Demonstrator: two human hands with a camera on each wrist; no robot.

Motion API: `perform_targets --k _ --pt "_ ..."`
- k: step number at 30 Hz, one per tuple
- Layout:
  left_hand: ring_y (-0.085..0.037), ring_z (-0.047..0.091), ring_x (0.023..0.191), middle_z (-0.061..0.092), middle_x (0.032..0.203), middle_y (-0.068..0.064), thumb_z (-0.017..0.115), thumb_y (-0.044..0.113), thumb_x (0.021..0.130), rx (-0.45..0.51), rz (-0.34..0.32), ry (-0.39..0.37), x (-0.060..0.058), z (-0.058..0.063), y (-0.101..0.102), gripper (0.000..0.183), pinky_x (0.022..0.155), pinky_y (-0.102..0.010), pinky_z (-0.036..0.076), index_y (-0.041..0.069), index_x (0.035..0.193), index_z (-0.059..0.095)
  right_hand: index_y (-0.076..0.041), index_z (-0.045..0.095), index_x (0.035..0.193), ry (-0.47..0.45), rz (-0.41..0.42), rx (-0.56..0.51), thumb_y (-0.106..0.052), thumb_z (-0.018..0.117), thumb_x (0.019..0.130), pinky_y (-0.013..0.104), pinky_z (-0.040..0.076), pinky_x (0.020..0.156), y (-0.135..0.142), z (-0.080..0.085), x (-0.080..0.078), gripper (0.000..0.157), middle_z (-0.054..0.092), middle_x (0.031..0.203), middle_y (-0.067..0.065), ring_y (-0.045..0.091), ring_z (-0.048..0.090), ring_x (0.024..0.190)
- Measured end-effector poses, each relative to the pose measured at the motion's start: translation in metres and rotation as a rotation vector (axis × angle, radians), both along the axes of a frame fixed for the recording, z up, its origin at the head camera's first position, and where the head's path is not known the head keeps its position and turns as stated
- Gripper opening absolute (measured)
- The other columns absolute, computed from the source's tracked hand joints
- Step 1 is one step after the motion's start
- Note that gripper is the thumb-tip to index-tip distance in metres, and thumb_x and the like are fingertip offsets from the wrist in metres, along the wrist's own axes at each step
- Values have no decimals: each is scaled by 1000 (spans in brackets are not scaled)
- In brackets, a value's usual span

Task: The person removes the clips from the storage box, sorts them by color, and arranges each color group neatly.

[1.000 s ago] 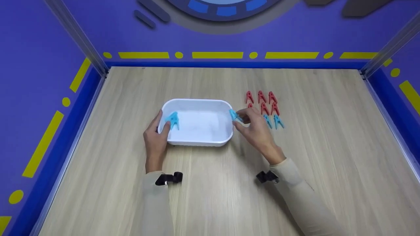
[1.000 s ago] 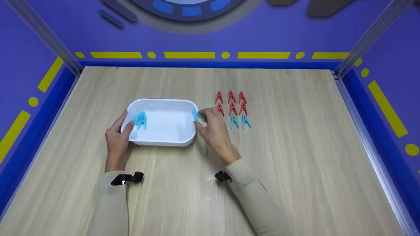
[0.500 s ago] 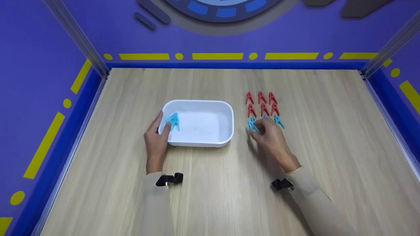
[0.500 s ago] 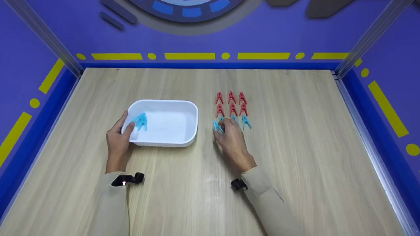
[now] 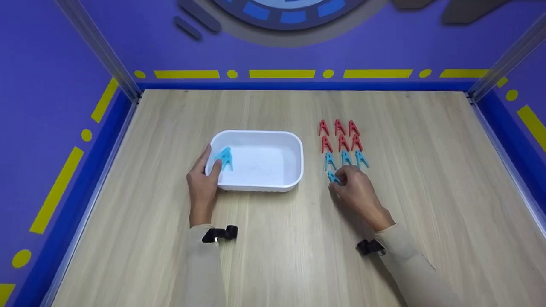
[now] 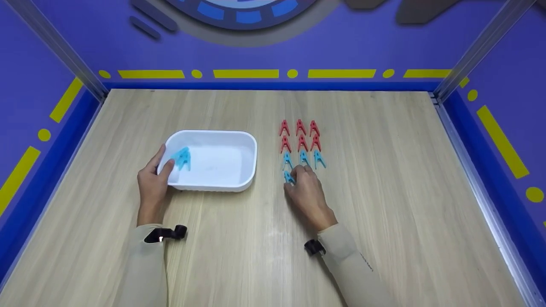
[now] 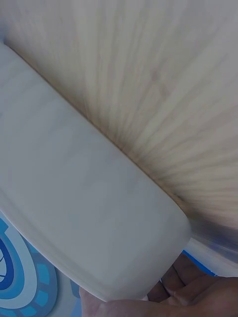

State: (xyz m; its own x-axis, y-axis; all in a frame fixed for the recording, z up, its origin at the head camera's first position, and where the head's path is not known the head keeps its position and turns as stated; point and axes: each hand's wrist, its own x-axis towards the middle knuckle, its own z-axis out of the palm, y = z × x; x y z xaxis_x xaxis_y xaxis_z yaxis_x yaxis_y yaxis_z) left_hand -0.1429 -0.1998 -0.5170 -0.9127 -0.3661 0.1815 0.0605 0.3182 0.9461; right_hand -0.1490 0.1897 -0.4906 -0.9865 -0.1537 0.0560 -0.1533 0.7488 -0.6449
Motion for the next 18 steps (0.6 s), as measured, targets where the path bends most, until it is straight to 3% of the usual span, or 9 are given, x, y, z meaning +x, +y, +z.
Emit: perform_targets --k 18 --pt "-22 42 151 49 161 -8 69 16 104 6 -2 10 0 0 0 55 123 -32 33 9 156 52 7 61 107 -32 -36 1 -8 84 91 37 48 64 -5 -1 -1 32 59 92 14 26 55 80"
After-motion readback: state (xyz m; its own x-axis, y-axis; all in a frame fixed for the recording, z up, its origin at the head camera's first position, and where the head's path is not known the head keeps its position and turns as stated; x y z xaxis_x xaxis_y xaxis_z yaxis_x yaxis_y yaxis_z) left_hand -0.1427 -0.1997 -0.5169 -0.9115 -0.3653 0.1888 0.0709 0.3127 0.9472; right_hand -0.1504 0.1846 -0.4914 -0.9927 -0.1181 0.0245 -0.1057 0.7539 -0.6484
